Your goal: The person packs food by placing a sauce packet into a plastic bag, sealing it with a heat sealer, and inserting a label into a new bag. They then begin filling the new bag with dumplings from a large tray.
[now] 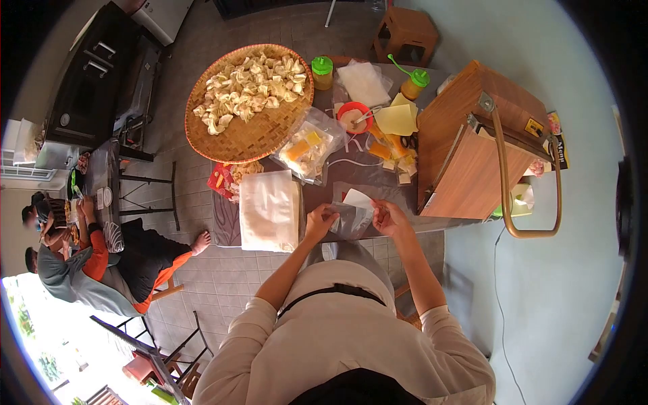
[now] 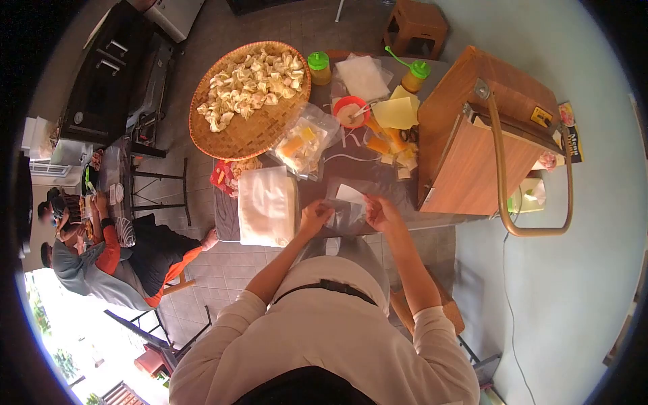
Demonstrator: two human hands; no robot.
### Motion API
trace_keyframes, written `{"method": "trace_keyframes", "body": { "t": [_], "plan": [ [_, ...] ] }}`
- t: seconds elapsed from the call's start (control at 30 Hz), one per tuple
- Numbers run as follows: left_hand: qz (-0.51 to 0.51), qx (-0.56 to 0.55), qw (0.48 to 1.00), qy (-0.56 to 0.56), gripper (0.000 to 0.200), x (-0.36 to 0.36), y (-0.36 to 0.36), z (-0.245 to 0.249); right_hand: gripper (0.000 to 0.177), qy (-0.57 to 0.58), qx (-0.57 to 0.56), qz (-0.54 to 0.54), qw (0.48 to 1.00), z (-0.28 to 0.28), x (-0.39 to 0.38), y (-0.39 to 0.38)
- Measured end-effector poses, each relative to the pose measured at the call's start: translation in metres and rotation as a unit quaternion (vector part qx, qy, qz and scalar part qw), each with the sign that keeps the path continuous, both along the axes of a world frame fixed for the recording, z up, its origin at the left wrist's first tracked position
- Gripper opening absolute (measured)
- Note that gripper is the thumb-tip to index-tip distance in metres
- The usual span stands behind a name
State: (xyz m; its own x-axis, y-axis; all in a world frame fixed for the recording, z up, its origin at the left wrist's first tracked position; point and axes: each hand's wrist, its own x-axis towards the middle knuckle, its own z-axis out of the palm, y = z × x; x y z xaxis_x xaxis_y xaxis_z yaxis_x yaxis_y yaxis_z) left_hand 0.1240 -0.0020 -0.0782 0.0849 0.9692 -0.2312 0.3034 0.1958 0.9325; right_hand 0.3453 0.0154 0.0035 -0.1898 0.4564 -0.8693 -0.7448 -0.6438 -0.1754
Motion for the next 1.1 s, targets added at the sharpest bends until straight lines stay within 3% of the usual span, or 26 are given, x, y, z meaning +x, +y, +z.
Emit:
{"method": "trace_keyframes", "body": {
  "t": [0.1,0.2,0.27,0.37,0.57,0.8,0.9,1.1],
  "plan": [
    [-0.007,0.001,1.0,-0.012,0.022,0.001,-0.001,0.001,0.011,-0.004,-0.015,0.0,1.0,0.004,0.001,0.004],
    [-0.016,-0.02,1.0,0.004,0.034,-0.001,0.0,0.0,0.015,-0.008,-0.026,0.006,1.0,0.008,-0.001,0.006],
    [-0.014,0.012,1.0,-0.007,0.024,0.0,0.0,-0.004,0.016,-0.01,-0.03,0.0,0.999,0.014,-0.004,0.008],
    [-0.023,0.016,1.0,-0.008,0.028,0.0,0.002,0.015,0.011,0.007,-0.039,-0.016,0.999,0.017,-0.004,0.009],
    [-0.015,0.036,0.999,0.004,0.03,0.001,0.001,0.008,0.01,0.025,-0.033,-0.011,0.999,0.017,-0.003,0.011],
    [-0.019,-0.02,1.0,0.0,0.024,0.001,0.003,0.021,0.011,0.0,-0.045,-0.019,0.999,0.024,-0.006,0.015],
    [-0.006,0.04,0.999,-0.006,0.023,0.001,0.002,0.013,0.012,0.008,-0.024,-0.007,1.0,0.021,-0.006,0.013],
    [-0.022,-0.024,0.999,-0.028,0.022,0.001,0.001,0.017,0.011,0.008,-0.038,-0.018,0.999,0.019,-0.006,0.017]
  ]
}}
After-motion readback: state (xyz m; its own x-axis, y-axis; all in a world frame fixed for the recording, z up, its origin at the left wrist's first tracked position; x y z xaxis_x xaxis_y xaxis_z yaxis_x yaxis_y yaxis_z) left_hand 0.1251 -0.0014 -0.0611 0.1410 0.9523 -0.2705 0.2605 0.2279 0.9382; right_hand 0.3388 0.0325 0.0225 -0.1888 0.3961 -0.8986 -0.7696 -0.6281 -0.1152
